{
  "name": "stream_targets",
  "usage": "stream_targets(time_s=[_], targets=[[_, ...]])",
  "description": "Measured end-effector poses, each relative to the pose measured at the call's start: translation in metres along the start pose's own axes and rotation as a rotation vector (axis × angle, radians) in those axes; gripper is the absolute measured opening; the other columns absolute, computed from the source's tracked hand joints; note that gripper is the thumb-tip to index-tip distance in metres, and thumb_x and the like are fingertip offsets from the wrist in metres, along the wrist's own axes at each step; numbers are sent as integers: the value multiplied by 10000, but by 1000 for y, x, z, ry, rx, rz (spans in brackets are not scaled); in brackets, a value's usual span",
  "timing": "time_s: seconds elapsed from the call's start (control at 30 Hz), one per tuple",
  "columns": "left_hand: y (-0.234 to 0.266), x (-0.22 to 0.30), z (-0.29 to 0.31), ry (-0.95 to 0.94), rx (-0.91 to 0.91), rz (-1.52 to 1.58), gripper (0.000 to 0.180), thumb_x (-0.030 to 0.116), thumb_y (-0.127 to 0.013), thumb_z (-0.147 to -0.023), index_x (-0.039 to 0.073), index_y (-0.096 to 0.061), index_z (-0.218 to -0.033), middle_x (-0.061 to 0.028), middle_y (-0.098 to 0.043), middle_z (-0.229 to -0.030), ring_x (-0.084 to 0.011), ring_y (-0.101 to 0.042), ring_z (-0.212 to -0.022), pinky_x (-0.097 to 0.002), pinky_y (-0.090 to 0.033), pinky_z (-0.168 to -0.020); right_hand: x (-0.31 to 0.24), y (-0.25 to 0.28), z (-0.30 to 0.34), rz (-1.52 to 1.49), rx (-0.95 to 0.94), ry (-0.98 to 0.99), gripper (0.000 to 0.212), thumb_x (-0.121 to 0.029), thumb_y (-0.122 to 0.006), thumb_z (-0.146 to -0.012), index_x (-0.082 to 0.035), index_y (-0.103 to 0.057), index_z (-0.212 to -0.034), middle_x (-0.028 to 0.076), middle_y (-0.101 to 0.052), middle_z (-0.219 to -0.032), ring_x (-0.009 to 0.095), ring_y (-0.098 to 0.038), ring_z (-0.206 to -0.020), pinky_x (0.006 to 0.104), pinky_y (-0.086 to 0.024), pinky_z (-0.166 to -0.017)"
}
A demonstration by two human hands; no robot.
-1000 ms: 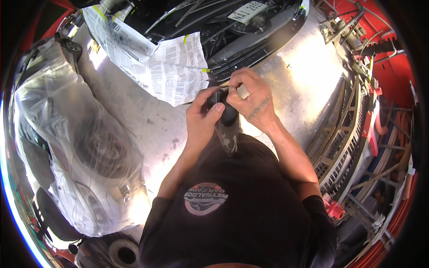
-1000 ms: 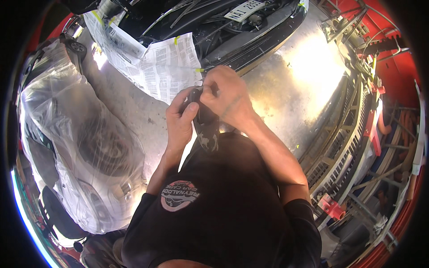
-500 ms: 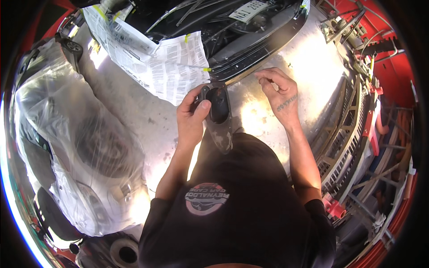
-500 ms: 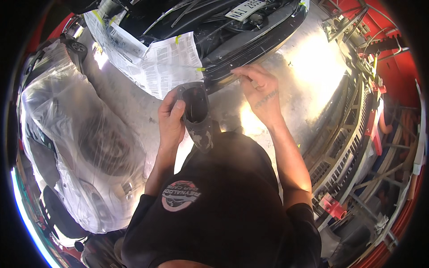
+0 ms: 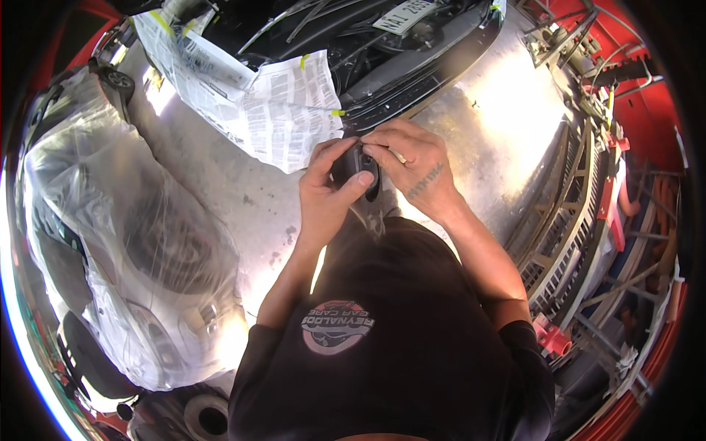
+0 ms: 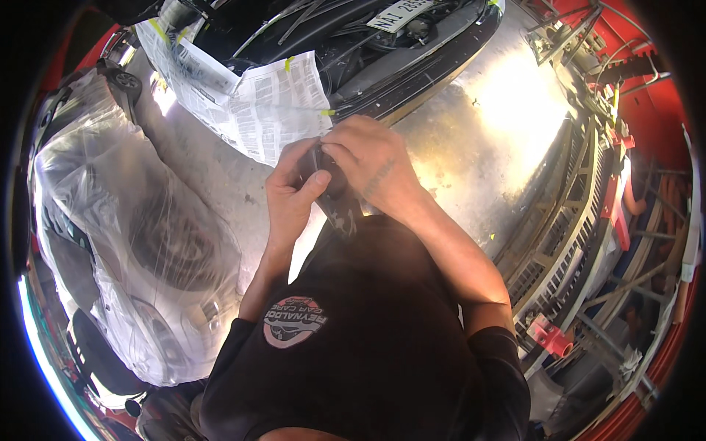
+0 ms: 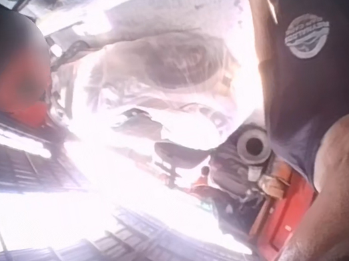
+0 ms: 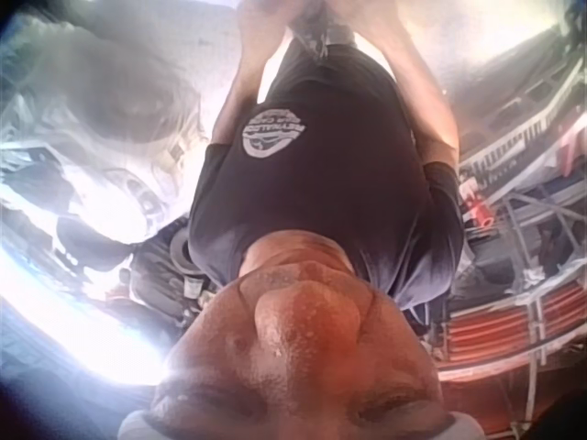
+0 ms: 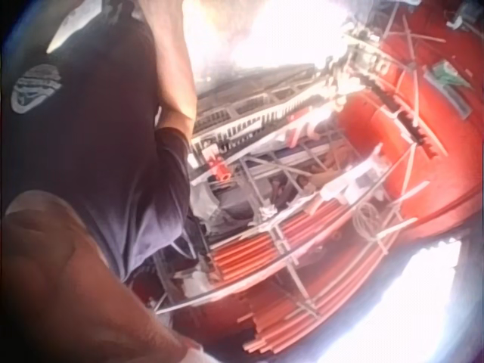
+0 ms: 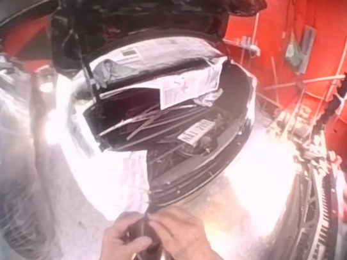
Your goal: The person removes yellow masking tape from a small black plastic car part and wipes it with a cloth. They then pick up a larger black plastic grille and wipe its surface with a white cloth in a workshop environment.
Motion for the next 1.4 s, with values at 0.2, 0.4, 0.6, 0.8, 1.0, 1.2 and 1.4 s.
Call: stream_targets(time_s=[0.2, 0.4, 0.6, 0.8, 1.0, 1.2, 1.4], targets=[[1, 3, 3, -54, 14, -115, 531, 73, -856, -854, 23, -674, -1351, -115, -576, -1365, -209, -580, -1252, -333, -493, -1031, 5, -7, 5, 0, 12, -104, 97, 10, -744, -815, 11, -714, -907, 125, -700, -859, 290, -693, -788, 382, -551, -703], [-3, 4, 5, -24, 23, -118, 508, 76, -844, -859, 24, -681, -1337, -114, -586, -1342, -208, -580, -1234, -322, -492, -1013, 10, -8, 7, 15, 49, -174, 95, -28, -726, -788, -17, -652, -848, 126, -655, -812, 320, -666, -764, 416, -538, -678], [21, 1, 8, -22, 68, 24, 442, 73, -781, -915, 5, -664, -1336, -99, -646, -1291, -166, -623, -1115, -284, -482, -974, 86, 42, 28, -42, 169, -667, 115, -69, -706, -885, 9, -731, -965, 80, -723, -865, 185, -652, -763, 345, -530, -702], [23, -10, -2, 122, 60, 357, 453, 185, -691, -1012, -35, -595, -1396, -116, -676, -1315, -171, -656, -1143, -316, -509, -1018, 74, 47, 27, -44, 128, -491, 192, -70, -649, -971, 41, -745, -1094, 60, -710, -851, 113, -628, -792, 272, -514, -761], [25, -5, -19, 66, 43, 511, 513, 244, -648, -1049, -31, -516, -1461, -136, -663, -1356, -213, -647, -1230, -375, -493, -1111, 70, 28, 43, -46, -23, -546, 182, -122, -652, -1004, 44, -728, -1007, 31, -616, -747, 97, -578, -737, 268, -479, -699], [35, -6, -25, 54, 117, 538, 502, 251, -623, -1055, -31, -500, -1452, -154, -648, -1378, -232, -636, -1256, -391, -495, -1109, 49, 4, 50, -150, -194, -591, 198, -137, -781, -960, 16, -717, -1070, 25, -644, -774, 96, -593, -727, 270, -494, -688], [39, -2, -27, -25, 152, 512, 551, 293, -660, -1044, -17, -480, -1463, -159, -632, -1382, -241, -619, -1274, -403, -485, -1118, 18, -23, 56, -374, -277, -614, 245, -24, -809, -908, 6, -714, -1132, 74, -764, -918, 119, -711, -840, 284, -576, -791]])
Point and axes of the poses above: each hand's wrist, its own z-axis away from the middle knuckle, its own y-axis out of the back of the hand, x = y × z, the point moved 7 cm from there along -z, towards the middle knuckle
